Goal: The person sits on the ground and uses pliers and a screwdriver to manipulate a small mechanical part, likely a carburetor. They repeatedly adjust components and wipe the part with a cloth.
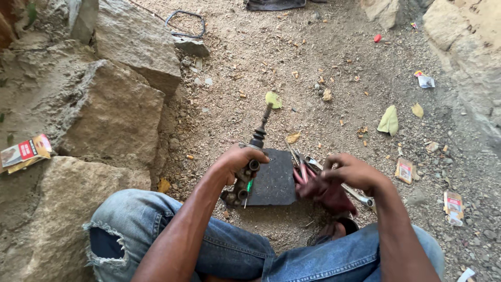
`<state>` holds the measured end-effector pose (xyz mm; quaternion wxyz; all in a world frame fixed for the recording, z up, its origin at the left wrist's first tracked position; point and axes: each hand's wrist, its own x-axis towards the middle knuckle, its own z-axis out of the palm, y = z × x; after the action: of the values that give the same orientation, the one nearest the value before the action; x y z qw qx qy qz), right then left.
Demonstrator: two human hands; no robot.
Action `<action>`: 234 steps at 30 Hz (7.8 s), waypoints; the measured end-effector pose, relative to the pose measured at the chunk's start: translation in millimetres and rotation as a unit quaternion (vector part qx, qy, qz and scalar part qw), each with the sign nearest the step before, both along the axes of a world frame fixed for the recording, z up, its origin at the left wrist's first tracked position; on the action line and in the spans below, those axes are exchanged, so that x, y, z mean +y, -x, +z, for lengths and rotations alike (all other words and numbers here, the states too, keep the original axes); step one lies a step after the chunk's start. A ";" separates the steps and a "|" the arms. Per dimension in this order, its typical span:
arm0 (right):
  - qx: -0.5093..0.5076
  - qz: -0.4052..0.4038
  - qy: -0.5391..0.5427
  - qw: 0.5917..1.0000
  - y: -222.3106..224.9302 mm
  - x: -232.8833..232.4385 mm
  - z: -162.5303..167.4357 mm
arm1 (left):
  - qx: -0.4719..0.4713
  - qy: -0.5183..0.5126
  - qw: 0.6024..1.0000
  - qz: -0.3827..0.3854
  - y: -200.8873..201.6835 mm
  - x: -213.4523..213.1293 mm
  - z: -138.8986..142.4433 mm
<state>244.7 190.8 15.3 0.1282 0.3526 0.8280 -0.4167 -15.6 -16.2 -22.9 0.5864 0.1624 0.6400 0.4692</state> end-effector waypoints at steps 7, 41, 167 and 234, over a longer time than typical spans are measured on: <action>0.407 -0.236 0.129 0.873 12.6 -22.7 76.8 | 0.042 0.029 0.992 -0.116 1.3 1.1 1.5; -0.108 -0.006 -0.217 0.970 114.7 -71.9 8.9 | 0.670 -0.073 0.691 -0.261 -29.0 11.9 25.6; 0.360 -0.233 0.396 0.812 71.7 -77.6 20.9 | 0.023 -0.280 0.959 -0.028 -44.8 1.8 11.0; 0.440 0.175 -0.337 0.814 60.2 -84.0 28.7 | -0.267 -0.036 0.957 -0.107 -19.8 -9.4 43.4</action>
<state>184.5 106.8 44.0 -0.3061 0.0012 0.9322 -0.1930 4.2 -25.6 20.6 0.7764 0.1194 0.4217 0.4529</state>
